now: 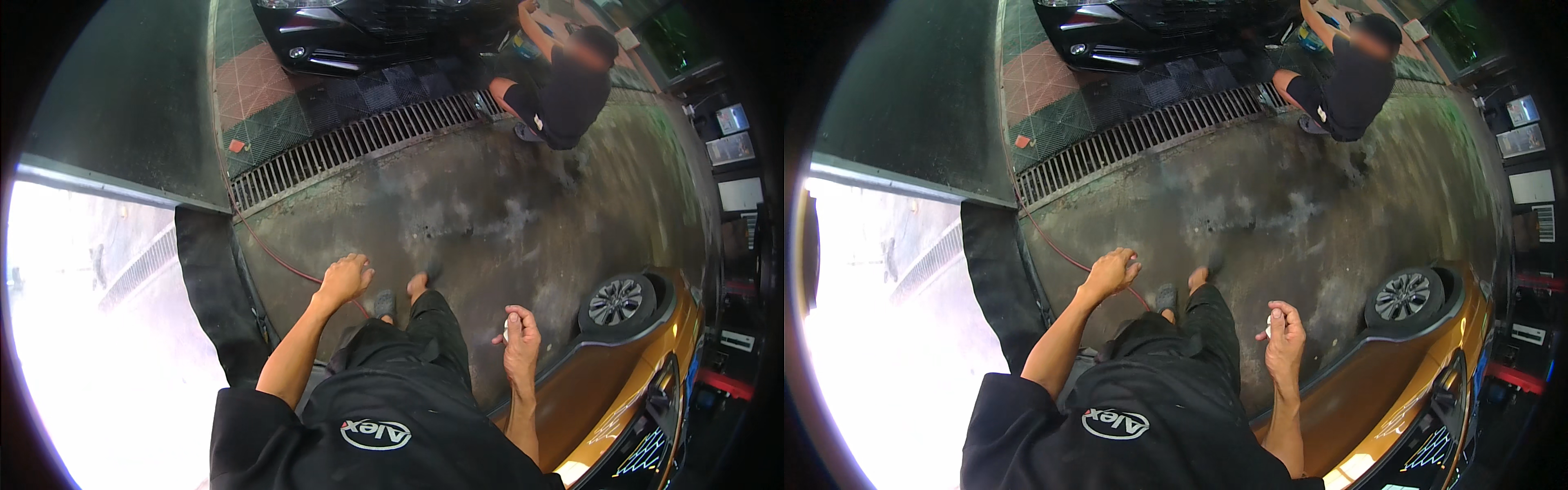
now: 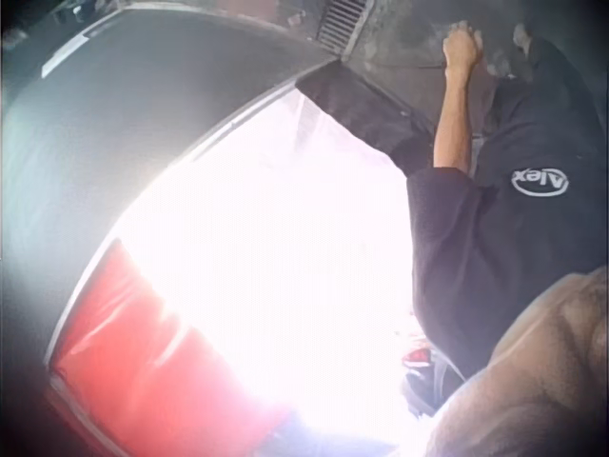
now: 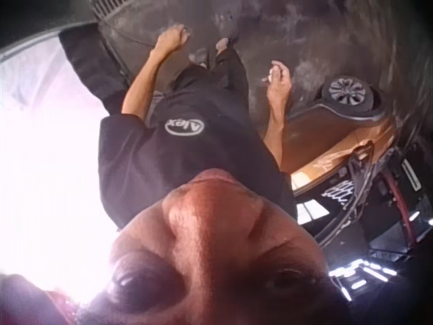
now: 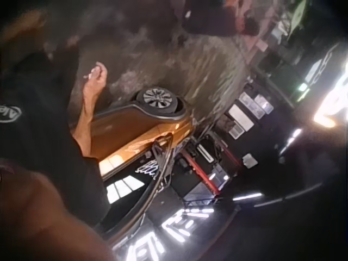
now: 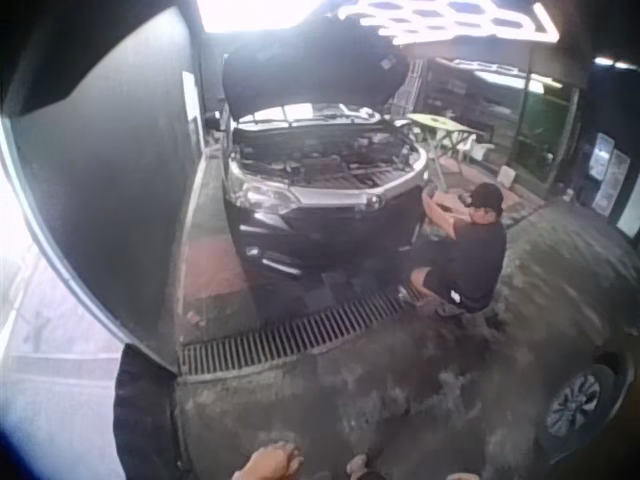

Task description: The person mixes paint and thinner in a spray gun cup, stirs the mixture, and then sprays a car bumper placed on a stand. The person later walks to a gold car and wipes the rear window with a cloth.

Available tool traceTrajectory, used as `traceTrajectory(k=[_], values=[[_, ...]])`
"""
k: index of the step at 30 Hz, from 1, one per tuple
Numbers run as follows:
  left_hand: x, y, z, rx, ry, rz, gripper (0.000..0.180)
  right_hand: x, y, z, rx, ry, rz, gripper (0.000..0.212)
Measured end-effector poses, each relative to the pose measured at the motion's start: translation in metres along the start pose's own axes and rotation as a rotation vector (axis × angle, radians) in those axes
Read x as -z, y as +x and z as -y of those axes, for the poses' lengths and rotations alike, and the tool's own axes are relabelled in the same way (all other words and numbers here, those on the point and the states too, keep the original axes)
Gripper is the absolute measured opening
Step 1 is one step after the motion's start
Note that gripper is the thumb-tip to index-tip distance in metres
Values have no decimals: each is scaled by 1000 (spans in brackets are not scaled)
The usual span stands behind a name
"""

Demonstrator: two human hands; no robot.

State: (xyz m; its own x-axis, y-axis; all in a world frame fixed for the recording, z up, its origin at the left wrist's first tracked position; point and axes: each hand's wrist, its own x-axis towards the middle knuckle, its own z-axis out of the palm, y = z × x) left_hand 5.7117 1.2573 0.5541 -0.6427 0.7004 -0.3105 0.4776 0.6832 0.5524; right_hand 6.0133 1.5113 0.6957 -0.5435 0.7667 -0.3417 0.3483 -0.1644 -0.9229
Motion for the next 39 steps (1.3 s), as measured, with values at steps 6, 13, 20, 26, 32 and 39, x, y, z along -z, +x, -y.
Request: traceTrajectory(k=[6, 13, 20, 26, 32, 39], values=[[21, 138, -23, 77, -89, 27, 40, -36, 162, 36, -38, -136, 20, 47], [51, 261, -29, 240, -89, 214, 45, -57, 349, 112, 13, -146, -19, 61], [57, 382, -13, 345, -53, 432, 70, -81, 464, 166, -51, -218, -178, 67], [81, 503, -9, 242, 162, 698, 78, -132, 503, 130, -317, -251, -232, 46], [74, 633, 75, 422, -83, 610, 87, -208, 505, 53, -464, -349, -157, 31], [44, 758, 180, 511, 14, 350, 91, -286, 544, -46, -609, -680, 77, 53]])
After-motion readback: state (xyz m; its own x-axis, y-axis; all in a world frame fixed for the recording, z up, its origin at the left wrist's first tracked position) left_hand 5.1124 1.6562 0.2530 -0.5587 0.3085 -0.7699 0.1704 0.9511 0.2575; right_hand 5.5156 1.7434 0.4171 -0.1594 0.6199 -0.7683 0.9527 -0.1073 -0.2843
